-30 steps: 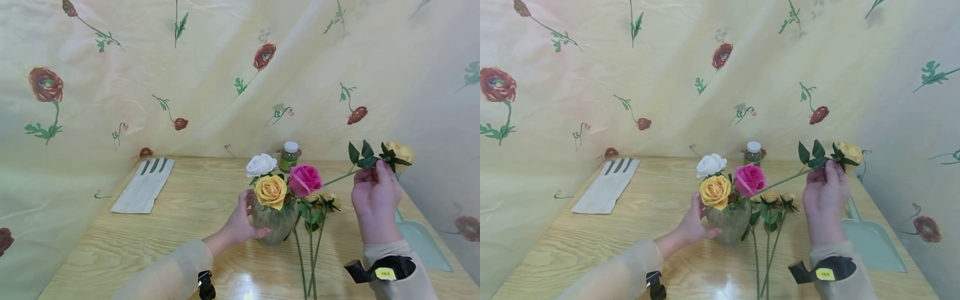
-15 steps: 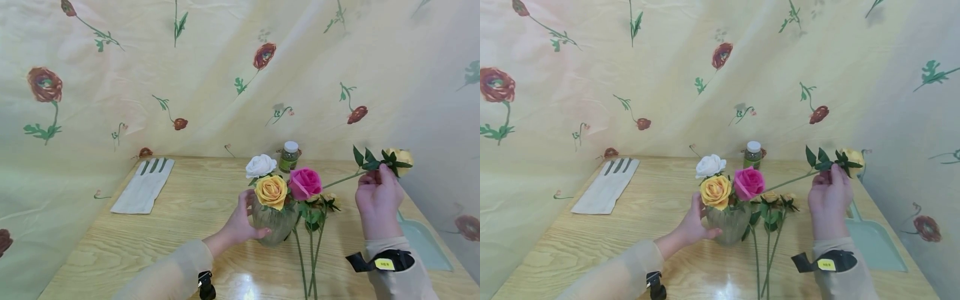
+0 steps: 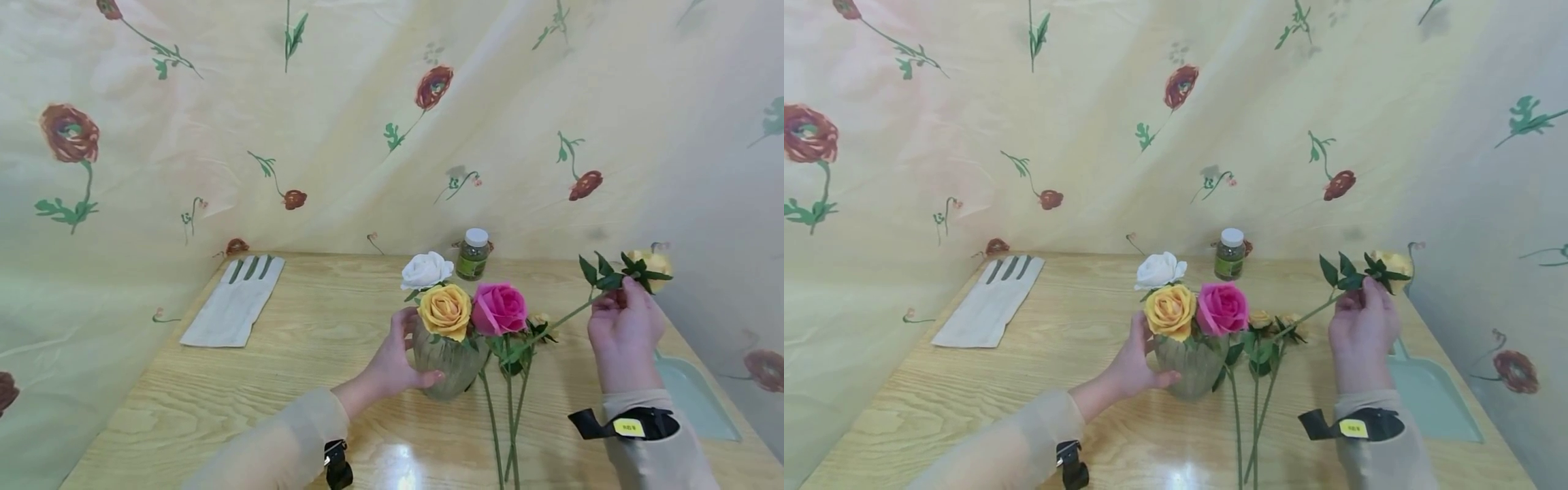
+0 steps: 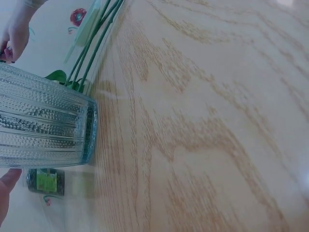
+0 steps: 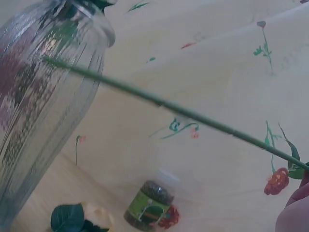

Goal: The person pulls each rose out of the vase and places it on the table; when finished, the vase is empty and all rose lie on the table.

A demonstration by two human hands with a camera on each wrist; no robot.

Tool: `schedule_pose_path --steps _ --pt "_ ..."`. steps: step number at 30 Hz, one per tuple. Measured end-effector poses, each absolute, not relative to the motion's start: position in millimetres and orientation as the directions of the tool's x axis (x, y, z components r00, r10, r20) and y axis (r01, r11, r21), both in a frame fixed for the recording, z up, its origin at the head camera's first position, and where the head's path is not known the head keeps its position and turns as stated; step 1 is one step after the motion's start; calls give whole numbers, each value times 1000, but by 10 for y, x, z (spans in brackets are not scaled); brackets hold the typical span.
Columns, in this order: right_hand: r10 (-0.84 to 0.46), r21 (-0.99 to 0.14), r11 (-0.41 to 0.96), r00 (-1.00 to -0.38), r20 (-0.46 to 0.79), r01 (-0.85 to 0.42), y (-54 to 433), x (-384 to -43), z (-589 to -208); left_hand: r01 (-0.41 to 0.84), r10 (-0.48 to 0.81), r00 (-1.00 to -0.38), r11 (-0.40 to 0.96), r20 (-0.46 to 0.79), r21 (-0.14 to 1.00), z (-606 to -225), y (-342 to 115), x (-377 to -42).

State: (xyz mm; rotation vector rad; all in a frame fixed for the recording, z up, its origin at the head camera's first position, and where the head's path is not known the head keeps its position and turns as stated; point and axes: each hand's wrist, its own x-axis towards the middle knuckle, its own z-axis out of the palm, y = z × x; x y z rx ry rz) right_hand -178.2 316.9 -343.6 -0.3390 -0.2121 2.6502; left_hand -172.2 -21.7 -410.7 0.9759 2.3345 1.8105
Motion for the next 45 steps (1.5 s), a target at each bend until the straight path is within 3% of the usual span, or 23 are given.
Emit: schedule_pose_path --steps 4,10,18,24,30,41,45 --pt "466 -316 -863 -863 -197 -394 3206 -1766 -3542 442 487 -807 122 335 889 -4112 -194 -1732" --pt "496 -593 -749 -843 -206 -296 3109 -1730 -3767 408 476 -826 133 302 903 -4126 -196 -1717" --pt "444 -865 -500 -848 -290 34 3098 -1647 -3978 433 473 -813 100 340 896 -4113 -159 -1716" --pt "412 -911 -373 -848 -334 177 3133 -1643 -4159 437 464 -817 111 342 892 -4138 -170 -1725" --pt "370 -945 -220 -875 -311 243 3146 -1634 -4299 452 461 -812 112 357 885 -4129 -195 -1726" --pt "360 -943 -208 -876 -320 259 3052 -1663 -4421 434 469 -818 125 332 892 -4119 -234 -1735" --pt "364 -956 -129 -884 -294 264 3027 -1686 -4441 426 465 -823 125 326 896 -4113 -237 -1735"
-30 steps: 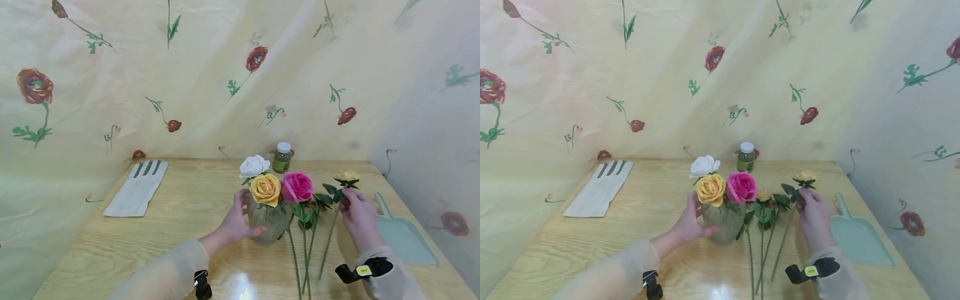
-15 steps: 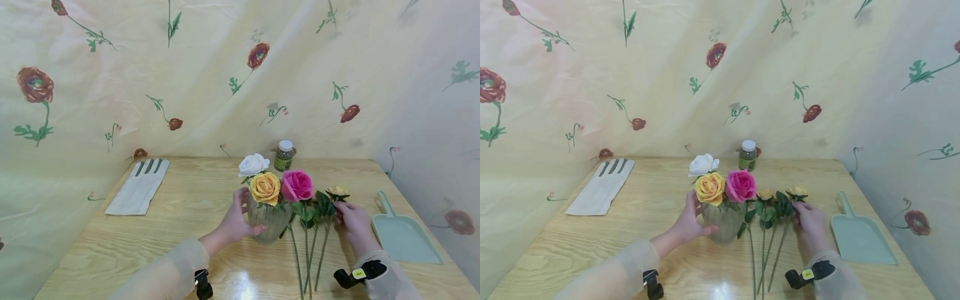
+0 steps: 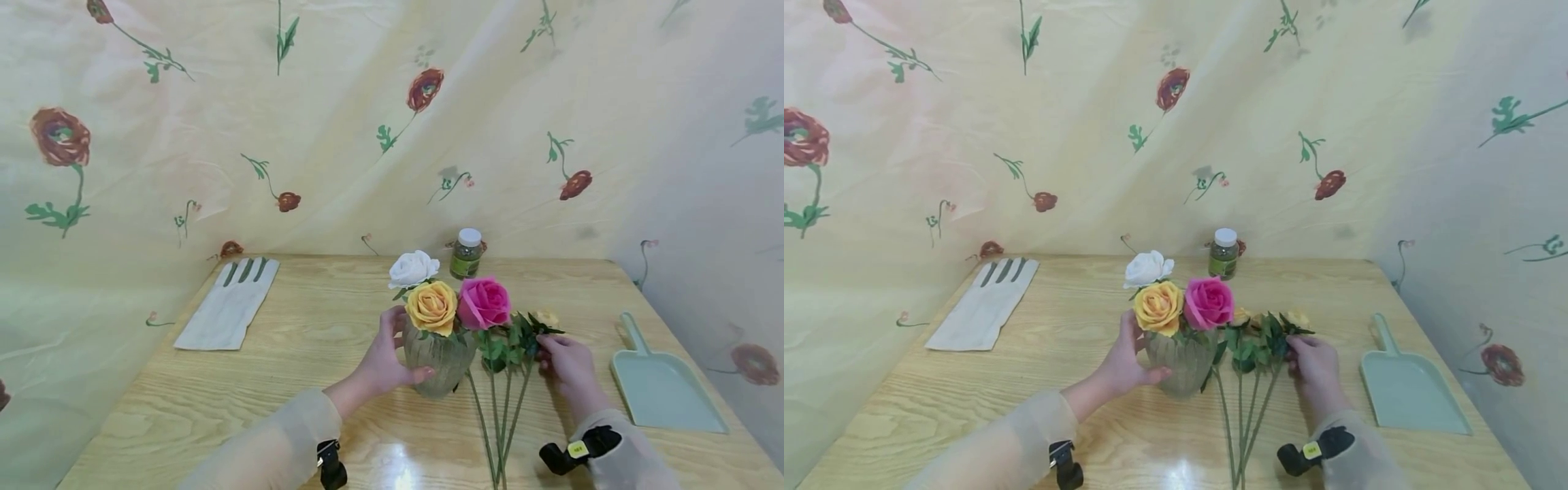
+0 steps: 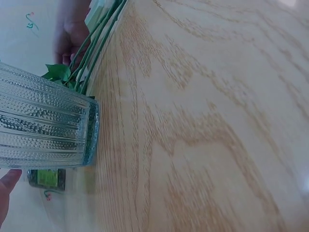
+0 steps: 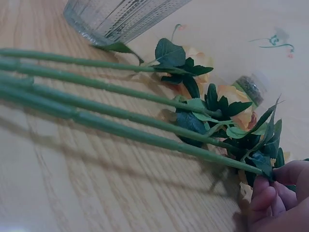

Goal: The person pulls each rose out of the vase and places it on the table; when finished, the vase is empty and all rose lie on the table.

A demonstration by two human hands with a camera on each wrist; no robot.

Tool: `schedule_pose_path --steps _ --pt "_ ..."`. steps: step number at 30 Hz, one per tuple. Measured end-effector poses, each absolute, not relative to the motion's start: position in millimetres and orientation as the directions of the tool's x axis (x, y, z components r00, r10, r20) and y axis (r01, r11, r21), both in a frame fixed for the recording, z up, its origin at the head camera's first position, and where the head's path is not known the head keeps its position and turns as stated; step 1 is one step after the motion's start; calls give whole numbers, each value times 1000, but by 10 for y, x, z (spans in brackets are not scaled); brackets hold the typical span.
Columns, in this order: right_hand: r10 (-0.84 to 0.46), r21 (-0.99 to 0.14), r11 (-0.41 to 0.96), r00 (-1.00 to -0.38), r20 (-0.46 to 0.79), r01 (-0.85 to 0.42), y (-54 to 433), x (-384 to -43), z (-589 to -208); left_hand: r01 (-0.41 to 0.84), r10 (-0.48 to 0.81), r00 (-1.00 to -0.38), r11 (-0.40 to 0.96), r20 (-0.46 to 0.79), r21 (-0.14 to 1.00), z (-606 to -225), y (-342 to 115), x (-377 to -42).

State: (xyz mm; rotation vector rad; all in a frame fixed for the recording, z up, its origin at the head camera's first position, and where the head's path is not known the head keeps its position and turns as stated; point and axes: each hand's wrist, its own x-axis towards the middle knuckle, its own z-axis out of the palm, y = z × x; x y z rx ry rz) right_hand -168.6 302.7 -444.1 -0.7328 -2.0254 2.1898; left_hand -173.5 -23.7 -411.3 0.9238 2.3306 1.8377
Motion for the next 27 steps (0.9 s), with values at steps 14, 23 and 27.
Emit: schedule_pose_path --steps 14,23,27 --pt "332 -966 12 -912 -241 260 2995 -1713 -4511 447 462 -813 103 355 889 -4122 -247 -1736" --pt "341 -965 -28 -905 -254 261 2996 -1682 -4504 447 461 -814 107 354 888 -4129 -248 -1735" --pt "347 -952 74 -903 -254 296 3039 -1651 -4437 456 459 -812 115 360 883 -4126 -247 -1732"
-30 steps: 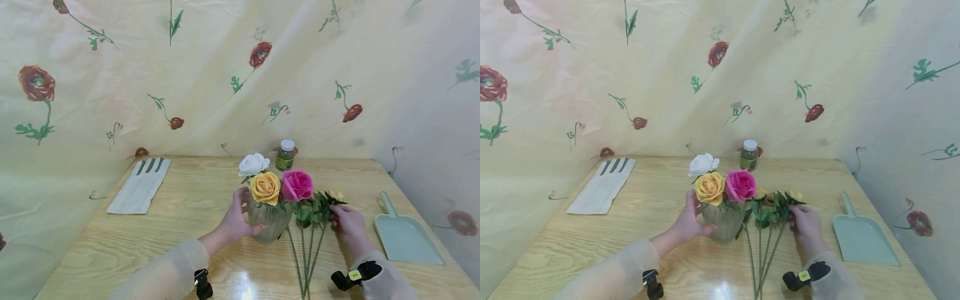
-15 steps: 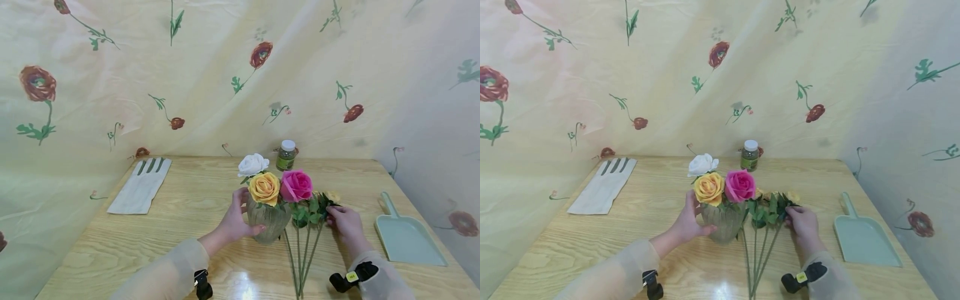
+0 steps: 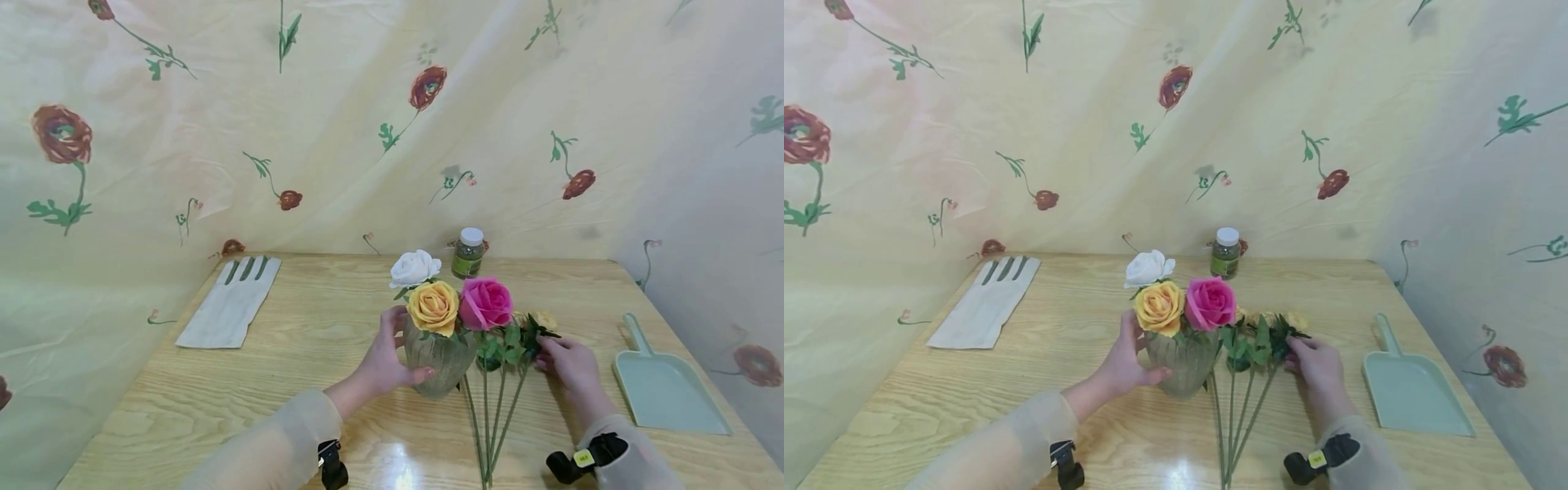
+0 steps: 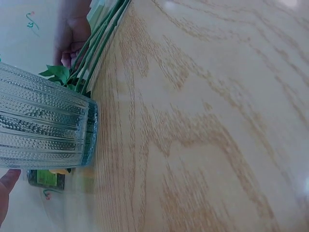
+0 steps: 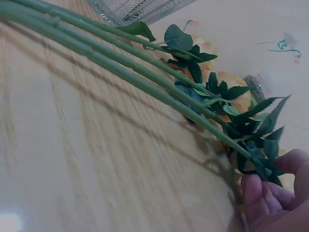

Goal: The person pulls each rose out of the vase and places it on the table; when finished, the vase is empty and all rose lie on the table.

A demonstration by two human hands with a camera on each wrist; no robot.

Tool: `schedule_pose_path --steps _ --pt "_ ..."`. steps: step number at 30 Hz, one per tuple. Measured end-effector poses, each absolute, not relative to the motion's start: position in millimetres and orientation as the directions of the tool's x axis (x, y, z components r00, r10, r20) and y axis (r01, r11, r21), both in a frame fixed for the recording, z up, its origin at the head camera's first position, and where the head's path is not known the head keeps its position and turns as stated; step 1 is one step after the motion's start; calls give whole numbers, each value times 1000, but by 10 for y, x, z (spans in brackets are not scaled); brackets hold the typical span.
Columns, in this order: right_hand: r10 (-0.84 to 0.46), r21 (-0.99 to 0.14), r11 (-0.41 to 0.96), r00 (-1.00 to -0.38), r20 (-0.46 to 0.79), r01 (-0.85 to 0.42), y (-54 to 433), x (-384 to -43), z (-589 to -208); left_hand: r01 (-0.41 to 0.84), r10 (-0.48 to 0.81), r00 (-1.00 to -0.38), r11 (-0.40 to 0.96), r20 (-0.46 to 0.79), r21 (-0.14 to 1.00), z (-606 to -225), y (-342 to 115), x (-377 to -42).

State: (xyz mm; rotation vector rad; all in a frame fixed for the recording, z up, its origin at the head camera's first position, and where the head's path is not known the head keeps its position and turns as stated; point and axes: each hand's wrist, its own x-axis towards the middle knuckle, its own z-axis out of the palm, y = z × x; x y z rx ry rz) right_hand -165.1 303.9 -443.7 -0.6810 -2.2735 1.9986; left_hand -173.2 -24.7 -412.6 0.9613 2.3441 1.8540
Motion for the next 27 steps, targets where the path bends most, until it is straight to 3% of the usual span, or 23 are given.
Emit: schedule_pose_path --steps 7,14,20,27 --pt "350 -897 337 -922 -163 287 3116 -1597 -4267 458 455 -813 114 364 882 -4125 -244 -1730" --pt "342 -871 419 -933 -111 257 3003 -1605 -4159 458 452 -814 113 365 882 -4137 -245 -1735" --pt "352 -890 402 -934 -63 212 2891 -1616 -4071 468 459 -807 115 371 876 -4156 -249 -1740" --pt "245 -889 443 -969 -4 116 2769 -1571 -3876 454 460 -811 106 361 885 -4152 -247 -1741"
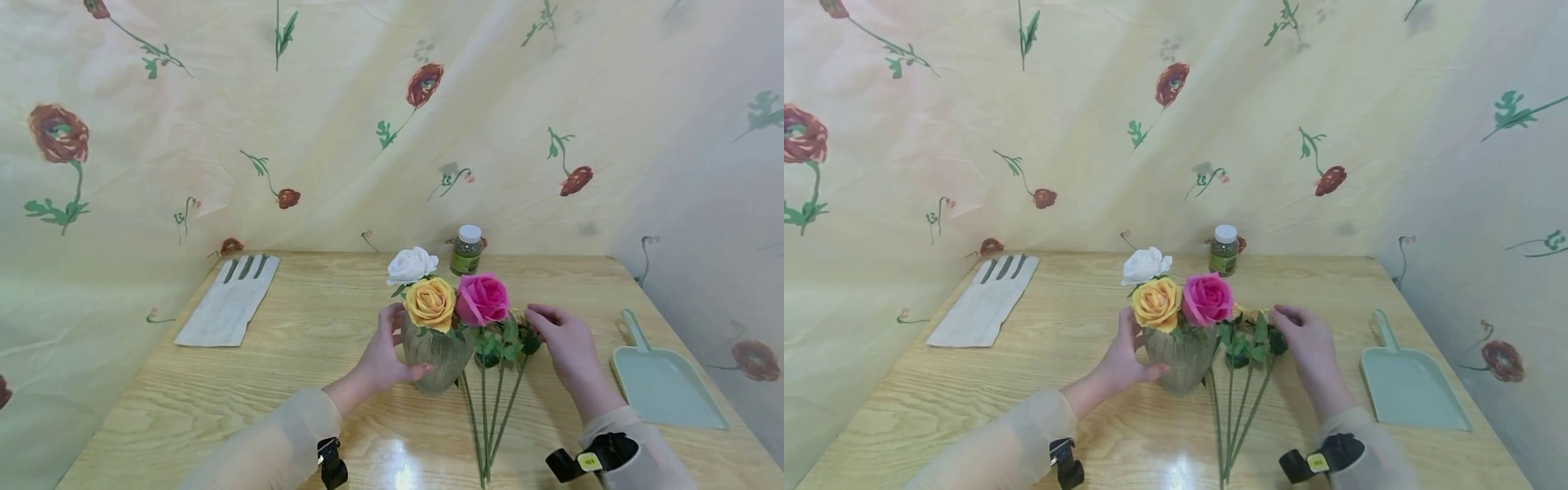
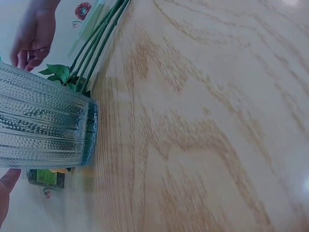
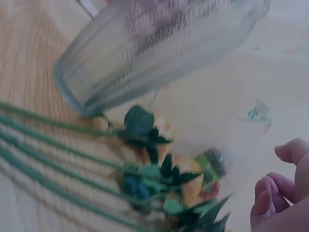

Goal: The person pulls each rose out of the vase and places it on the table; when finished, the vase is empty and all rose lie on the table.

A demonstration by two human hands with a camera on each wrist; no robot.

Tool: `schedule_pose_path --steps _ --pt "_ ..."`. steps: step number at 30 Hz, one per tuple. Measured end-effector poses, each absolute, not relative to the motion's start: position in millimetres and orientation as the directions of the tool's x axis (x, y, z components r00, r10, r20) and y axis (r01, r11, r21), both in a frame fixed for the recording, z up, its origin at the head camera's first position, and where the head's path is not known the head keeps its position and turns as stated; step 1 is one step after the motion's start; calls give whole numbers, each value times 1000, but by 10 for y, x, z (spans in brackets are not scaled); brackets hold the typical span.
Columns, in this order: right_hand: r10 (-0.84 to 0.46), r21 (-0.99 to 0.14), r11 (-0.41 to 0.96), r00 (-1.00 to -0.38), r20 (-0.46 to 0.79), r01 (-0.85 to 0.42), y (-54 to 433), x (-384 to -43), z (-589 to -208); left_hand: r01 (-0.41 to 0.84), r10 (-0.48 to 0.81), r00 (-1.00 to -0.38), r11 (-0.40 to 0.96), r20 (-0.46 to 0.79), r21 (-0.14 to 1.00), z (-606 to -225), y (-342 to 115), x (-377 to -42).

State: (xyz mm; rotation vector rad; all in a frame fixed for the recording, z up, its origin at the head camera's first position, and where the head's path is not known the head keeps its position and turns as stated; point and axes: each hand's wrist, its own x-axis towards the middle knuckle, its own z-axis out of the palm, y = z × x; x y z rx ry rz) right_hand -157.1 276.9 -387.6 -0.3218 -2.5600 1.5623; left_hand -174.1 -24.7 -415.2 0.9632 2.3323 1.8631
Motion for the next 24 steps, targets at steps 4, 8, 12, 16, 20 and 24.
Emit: schedule_pose_path --steps 4,8,12,16,20,24 --pt "164 -881 472 -985 52 32 2641 -1514 -3739 438 458 -818 106 347 893 -4153 -251 -1743" --pt "89 -884 461 -987 135 -79 2483 -1448 -3621 439 458 -818 109 347 892 -4149 -250 -1739" --pt "21 -889 415 -975 222 -194 2352 -1372 -3521 433 453 -822 107 344 895 -4144 -244 -1737" --pt "-63 -893 345 -956 286 -290 2255 -1305 -3433 429 451 -825 111 340 896 -4144 -242 -1738" --pt "-121 -896 297 -943 309 -331 2189 -1255 -3374 423 451 -828 113 333 899 -4143 -241 -1740" --pt "-136 -916 242 -946 293 -319 2135 -1223 -3356 409 449 -833 105 323 907 -4135 -241 -1729"
